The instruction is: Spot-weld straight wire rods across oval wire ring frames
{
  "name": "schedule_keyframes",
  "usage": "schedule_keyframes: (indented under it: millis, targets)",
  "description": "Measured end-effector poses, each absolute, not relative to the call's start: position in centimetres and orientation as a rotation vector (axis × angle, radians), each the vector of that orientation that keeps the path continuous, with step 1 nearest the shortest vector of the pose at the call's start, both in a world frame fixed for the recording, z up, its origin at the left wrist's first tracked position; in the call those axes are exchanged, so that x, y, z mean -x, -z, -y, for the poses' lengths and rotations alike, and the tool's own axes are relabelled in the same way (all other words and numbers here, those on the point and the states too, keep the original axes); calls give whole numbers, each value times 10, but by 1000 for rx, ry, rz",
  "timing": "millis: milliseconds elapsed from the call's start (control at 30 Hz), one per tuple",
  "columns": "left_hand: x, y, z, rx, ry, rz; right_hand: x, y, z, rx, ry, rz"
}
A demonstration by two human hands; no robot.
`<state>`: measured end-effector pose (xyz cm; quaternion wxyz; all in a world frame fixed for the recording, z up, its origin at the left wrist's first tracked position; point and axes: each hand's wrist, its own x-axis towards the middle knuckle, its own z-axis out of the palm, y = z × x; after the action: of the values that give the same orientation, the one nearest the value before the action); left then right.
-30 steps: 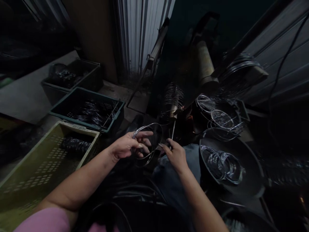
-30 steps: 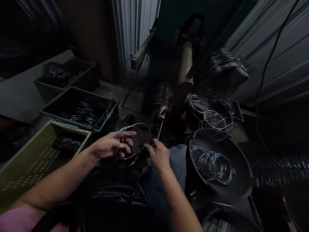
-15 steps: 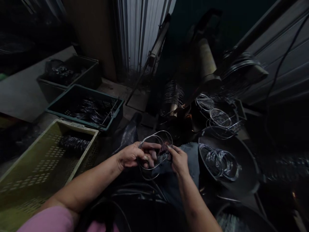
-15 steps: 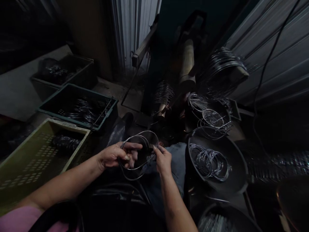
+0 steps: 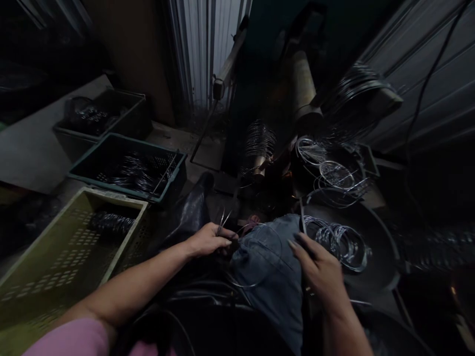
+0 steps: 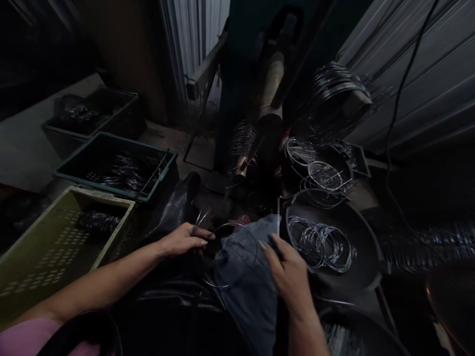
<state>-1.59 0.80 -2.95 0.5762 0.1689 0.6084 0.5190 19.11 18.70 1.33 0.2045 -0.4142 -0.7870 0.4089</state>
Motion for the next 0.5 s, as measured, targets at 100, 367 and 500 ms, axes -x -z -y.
schedule_keyframes:
  millis: [100,367,500]
  targets:
    - [23,38,-22,-275,-1246,-1457,-236,-25,-182,1416,-1461,1851]
    - [91,46,-122,-61,-1533,-1602,-262,-7,-136,1477,-2139,1487]
    - [83,36,-126,-46,-1579,-1554,-259,0,-127,1453,-2258,1555]
